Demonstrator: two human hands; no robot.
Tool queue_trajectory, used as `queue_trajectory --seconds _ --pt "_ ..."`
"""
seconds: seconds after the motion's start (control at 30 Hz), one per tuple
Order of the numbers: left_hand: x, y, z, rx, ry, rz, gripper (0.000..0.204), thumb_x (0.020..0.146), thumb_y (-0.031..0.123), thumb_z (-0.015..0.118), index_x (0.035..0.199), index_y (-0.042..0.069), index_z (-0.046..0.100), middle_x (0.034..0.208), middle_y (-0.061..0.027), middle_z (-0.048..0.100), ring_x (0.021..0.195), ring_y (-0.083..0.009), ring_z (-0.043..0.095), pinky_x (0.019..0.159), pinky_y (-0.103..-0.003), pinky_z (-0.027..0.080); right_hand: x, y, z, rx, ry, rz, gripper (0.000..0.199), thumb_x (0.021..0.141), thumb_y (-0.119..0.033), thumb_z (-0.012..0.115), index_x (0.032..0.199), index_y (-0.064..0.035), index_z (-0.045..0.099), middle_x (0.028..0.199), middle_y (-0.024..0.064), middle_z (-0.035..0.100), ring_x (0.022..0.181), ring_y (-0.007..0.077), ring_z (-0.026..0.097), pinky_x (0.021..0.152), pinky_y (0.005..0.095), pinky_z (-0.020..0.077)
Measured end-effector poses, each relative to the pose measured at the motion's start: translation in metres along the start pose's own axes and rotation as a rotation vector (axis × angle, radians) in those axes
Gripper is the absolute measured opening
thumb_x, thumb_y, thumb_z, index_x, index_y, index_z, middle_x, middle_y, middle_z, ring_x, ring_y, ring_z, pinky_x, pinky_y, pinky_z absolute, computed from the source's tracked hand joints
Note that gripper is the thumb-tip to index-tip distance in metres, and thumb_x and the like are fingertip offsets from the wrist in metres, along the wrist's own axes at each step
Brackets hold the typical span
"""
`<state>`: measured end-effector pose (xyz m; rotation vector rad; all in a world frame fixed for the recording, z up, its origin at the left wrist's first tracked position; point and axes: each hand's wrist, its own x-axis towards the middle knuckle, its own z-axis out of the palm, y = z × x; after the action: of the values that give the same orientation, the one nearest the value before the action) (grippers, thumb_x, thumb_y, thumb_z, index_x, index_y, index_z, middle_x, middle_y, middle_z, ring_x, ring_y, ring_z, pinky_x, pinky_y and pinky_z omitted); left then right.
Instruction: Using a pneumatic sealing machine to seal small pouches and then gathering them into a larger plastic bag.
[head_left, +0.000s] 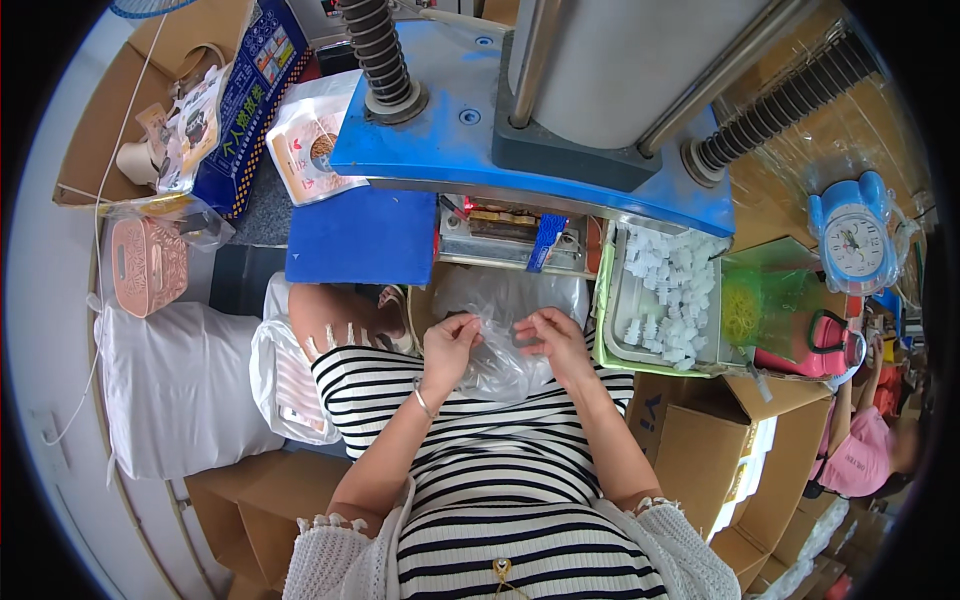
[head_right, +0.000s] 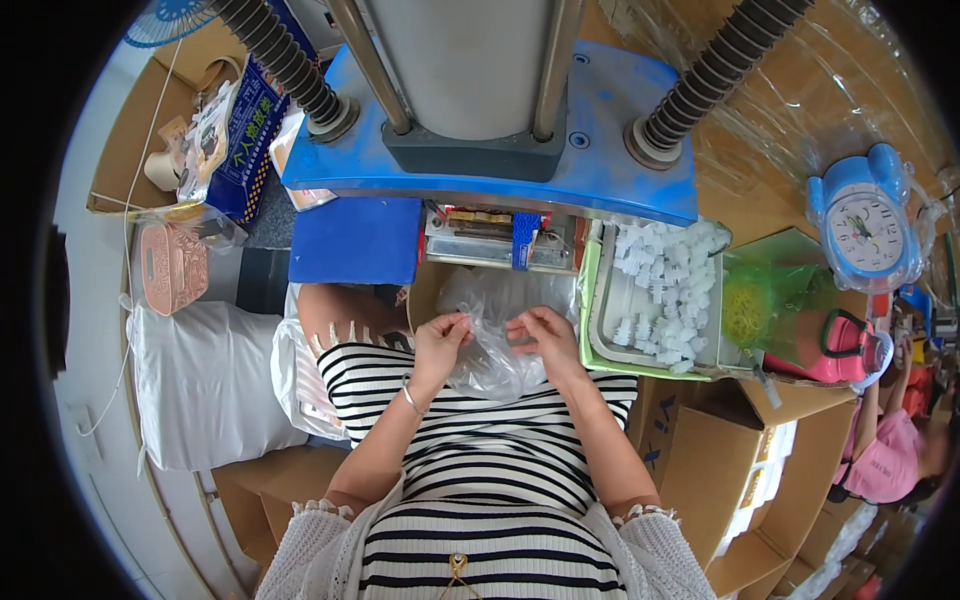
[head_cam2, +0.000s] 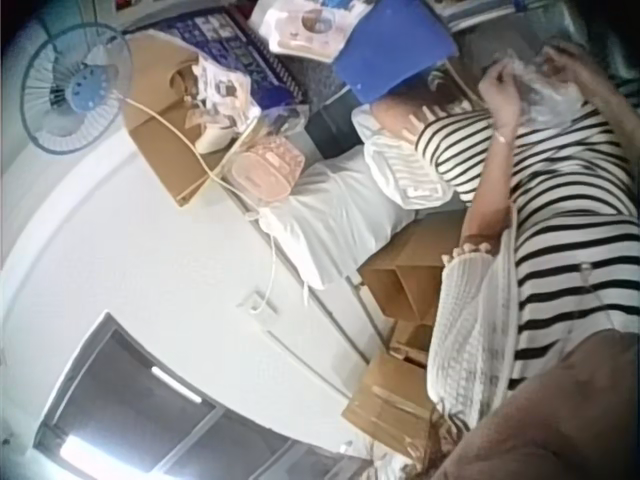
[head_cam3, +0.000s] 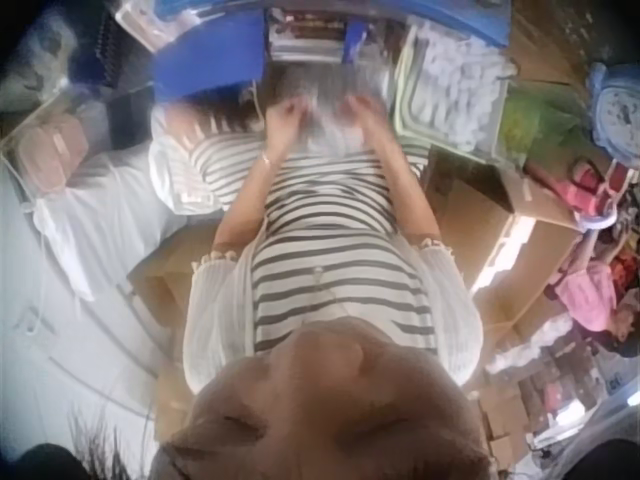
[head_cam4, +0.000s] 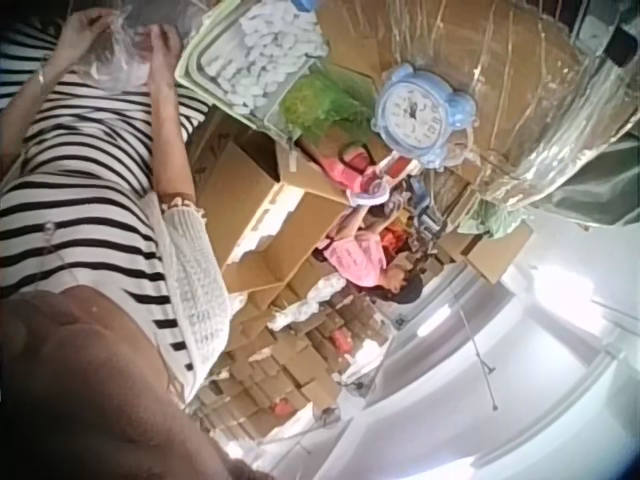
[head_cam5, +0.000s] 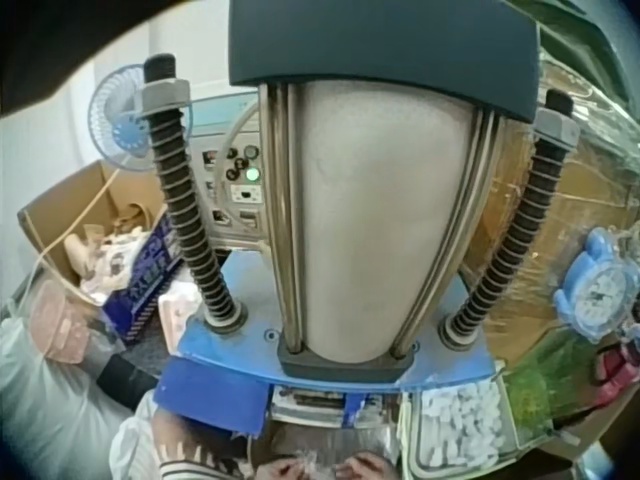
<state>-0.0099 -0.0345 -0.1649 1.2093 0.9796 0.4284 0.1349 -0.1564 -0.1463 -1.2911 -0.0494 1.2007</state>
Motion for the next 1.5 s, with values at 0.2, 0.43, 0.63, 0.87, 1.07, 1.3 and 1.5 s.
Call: queue_trajectory --seconds 0.2,0.43,0.63,0.87,1.07,1.3,1.5 --pt "-0.010 0.018 0.005 0.495 -0.096 0.205 0.020 0.085 0.010 0.072 0.098 -0.005 0.068 0.081 -0.0052 0.069 0.068 -0.0074 0.061 0.063 -0.022 0.050 0.014 0.007 0.004 -0.443 -0.138 -0.013 0.017 0.094 -0.018 0.061 0.096 -0.0016 0.065 0.094 0.0066 0.068 0.081 0.0126 0.064 0.072 0.0266 0.0527" --pt "-0.010 0.016 0.005 0.370 0.136 0.252 0.020 0.083 0.010 0.074 0.095 -0.004 0.068 0.082 -0.0042 0.068 0.069 -0.0073 0.060 0.063 -0.022 0.049 0.013 0.020 0.004 0.001 -0.084 0.023 0.012 0.093 -0.012 0.062 0.092 -0.0009 0.064 0.089 0.0050 0.067 0.079 0.0127 0.064 0.070 0.0262 0.0521" --pt "-0.005 0.006 0.014 0.201 -0.093 0.231 0.017 0.085 0.006 0.070 0.100 -0.002 0.066 0.081 -0.0024 0.065 0.070 -0.0087 0.059 0.066 -0.023 0.050 0.018 0.031 0.000 0.244 -0.162 -0.008 0.008 0.093 -0.012 0.061 0.090 -0.0040 0.062 0.090 0.0056 0.066 0.085 0.0159 0.064 0.075 0.0294 0.0523" --pt "0.018 -0.003 -0.025 -0.931 0.018 -0.333 0.009 0.093 0.005 0.057 0.101 0.004 0.061 0.092 -0.0035 0.064 0.078 -0.0130 0.060 0.075 -0.029 0.054 0.020 0.024 -0.029 0.661 -0.028 -0.016 0.013 0.096 -0.019 0.056 0.094 -0.0071 0.062 0.102 0.0085 0.065 0.100 0.0224 0.061 0.085 0.0387 0.0503" --pt "0.047 0.040 -0.127 -1.074 0.202 -0.100 0.018 0.093 0.000 0.047 0.104 0.006 0.060 0.092 -0.0022 0.063 0.081 -0.0144 0.060 0.076 -0.030 0.053 0.039 0.111 -0.248 0.404 0.192 -0.645 0.049 0.098 -0.049 0.038 0.132 -0.0160 0.049 0.128 0.0074 0.054 0.113 0.0294 0.054 0.092 0.0523 0.0477" --pt "0.056 0.015 -0.160 -0.808 -0.045 0.077 0.027 0.090 0.001 0.052 0.115 0.008 0.059 0.096 -0.0006 0.063 0.085 -0.0126 0.060 0.072 -0.026 0.049 0.032 0.104 -0.238 0.435 0.258 -0.626 0.049 0.098 -0.050 0.038 0.132 -0.0161 0.048 0.130 0.0067 0.053 0.114 0.0323 0.053 0.094 0.0505 0.0476" --pt "0.029 0.007 -0.140 0.748 -0.089 0.328 0.064 0.077 0.026 0.075 0.129 -0.001 0.050 0.108 -0.0109 0.060 0.092 -0.0195 0.063 0.074 -0.033 0.052 -0.007 0.067 -0.155 -1.155 0.620 -0.643 0.047 0.095 -0.033 0.052 0.135 -0.0088 0.046 0.134 0.0115 0.051 0.116 0.0360 0.052 0.100 0.0474 0.0428"
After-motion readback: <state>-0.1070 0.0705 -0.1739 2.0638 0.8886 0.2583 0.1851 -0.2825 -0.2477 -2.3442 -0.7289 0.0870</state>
